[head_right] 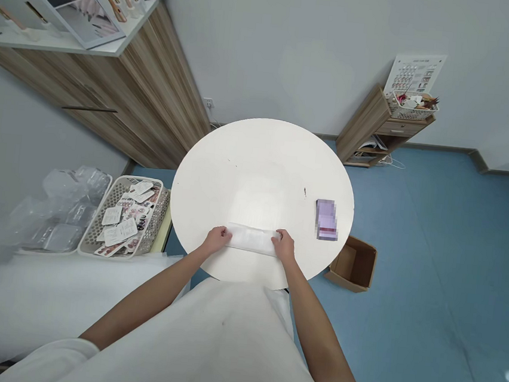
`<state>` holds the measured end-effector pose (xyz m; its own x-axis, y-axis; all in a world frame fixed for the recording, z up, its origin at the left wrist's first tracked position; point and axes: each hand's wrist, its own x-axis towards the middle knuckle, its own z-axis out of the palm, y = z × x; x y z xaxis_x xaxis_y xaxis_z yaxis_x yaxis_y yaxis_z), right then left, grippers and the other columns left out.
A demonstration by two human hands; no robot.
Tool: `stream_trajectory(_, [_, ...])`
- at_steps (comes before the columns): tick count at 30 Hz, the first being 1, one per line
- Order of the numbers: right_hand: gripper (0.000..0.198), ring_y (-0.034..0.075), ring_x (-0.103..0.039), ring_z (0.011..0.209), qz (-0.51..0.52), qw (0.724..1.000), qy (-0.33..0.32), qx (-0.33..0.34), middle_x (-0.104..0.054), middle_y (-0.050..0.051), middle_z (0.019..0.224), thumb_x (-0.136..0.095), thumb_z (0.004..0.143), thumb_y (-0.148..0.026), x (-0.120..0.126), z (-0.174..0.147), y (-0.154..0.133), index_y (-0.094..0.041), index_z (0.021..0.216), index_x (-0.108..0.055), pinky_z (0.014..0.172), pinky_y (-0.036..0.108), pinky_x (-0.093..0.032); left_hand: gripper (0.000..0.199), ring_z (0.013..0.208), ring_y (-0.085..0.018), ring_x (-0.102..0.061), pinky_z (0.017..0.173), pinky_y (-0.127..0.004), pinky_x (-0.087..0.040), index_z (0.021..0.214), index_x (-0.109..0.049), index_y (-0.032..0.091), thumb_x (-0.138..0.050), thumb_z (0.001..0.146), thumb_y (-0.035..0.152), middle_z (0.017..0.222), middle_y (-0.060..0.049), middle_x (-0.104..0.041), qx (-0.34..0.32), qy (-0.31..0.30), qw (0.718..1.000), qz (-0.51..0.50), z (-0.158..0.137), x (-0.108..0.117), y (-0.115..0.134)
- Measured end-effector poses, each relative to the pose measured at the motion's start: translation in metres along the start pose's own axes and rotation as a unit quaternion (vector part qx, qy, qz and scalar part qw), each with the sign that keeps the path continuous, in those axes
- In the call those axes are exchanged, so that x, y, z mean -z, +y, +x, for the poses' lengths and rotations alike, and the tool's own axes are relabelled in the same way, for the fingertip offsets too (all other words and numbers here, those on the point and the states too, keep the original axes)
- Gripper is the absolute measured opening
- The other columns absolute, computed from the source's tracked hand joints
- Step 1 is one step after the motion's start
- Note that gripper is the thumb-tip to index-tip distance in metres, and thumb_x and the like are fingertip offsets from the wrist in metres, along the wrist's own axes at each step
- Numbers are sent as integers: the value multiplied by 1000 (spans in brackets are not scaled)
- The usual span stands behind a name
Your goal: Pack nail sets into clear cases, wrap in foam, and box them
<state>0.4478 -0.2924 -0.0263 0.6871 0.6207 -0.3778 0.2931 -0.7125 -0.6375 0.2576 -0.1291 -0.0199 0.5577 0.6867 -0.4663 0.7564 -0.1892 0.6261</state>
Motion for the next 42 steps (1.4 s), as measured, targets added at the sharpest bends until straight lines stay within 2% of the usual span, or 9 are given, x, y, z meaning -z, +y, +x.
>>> stream_trajectory(3, [49, 24, -47, 101, -92, 991, 82, 58, -50, 12, 110, -41, 77, -31, -1, -8, -4, -16, 123, -34, 82, 37, -41, 25, 80, -19, -53, 66, -29, -40, 94, -47, 18, -45, 71, 28, 90, -7, -55, -20, 68, 997, 32, -6, 0, 4])
stream_trajectory(6, [55, 27, -33, 116, -184, 965, 72, 174, -39, 14, 125, -45, 77, -37, -1, -14, -11, -16, 126, -31, 92, 40, -31, 52, 111, -24, -40, 87, -35, -35, 120, -33, 17, -47, 71, 29, 123, -12, -41, -151, 119, 973, 127, -13, 0, 13])
stream_trajectory(9, [66, 28, -27, 121, -242, 929, -36, 279, -33, 12, 132, -59, 66, -43, -3, -17, -18, -19, 123, -35, 96, 42, -24, 66, 122, -27, -26, 97, -39, -23, 124, -31, 20, -56, 65, 35, 133, -9, -31, -292, 30, 930, 221, -16, -6, 23])
stream_trajectory(11, [67, 27, -29, 120, -262, 915, -86, 295, -33, 11, 132, -63, 63, -38, -5, -17, -23, -21, 122, -36, 95, 41, -24, 71, 122, -27, -27, 98, -40, -20, 123, -32, 20, -60, 60, 36, 133, -9, -33, -313, -25, 914, 258, -15, -11, 28])
stream_trajectory(20, [55, 22, -49, 96, -200, 922, -216, 251, -54, 7, 108, -60, 65, -41, 3, -47, -25, -21, 113, -43, 83, 34, -33, 53, 99, -26, -48, 87, -39, -32, 111, -47, 21, -57, 61, 37, 105, -7, -54, -283, -130, 916, 253, -42, -2, 21])
stream_trajectory(25, [42, 26, -40, 112, -151, 934, -218, 238, -44, 8, 125, -59, 67, -45, 9, -54, -21, -22, 102, -54, 90, 39, -30, 44, 94, -21, -52, 82, -32, -38, 109, -53, 22, -52, 68, 39, 114, -7, -48, -272, -166, 935, 153, -51, 5, 17])
stream_trajectory(30, [35, 22, -49, 103, -30, 960, -226, 163, -53, 7, 115, -52, 72, -48, 17, -29, -29, -22, 94, -60, 87, 35, -35, 42, 96, -21, -52, 82, -29, -38, 104, -57, 22, -48, 71, 47, 110, -5, -54, -196, -132, 970, 48, -36, 15, 18])
stream_trajectory(37, [32, 18, -55, 89, 110, 971, -205, 52, -61, 3, 98, -55, 68, -46, 17, -4, -24, -22, 89, -60, 75, 29, -42, 28, 65, -16, -52, 58, -25, -38, 70, -58, 18, -47, 71, 44, 69, 0, -58, -105, -61, 992, -34, -18, 18, 1])
stream_trajectory(42, [29, 17, -57, 76, 107, 989, -105, 2, -61, 2, 87, -55, 67, -33, 7, 3, -12, -21, 93, -58, 66, 28, -45, 20, 55, -12, -44, 52, -23, -33, 59, -48, 18, -46, 72, 32, 56, 3, -46, -45, 11, 999, -28, -5, 8, -8])
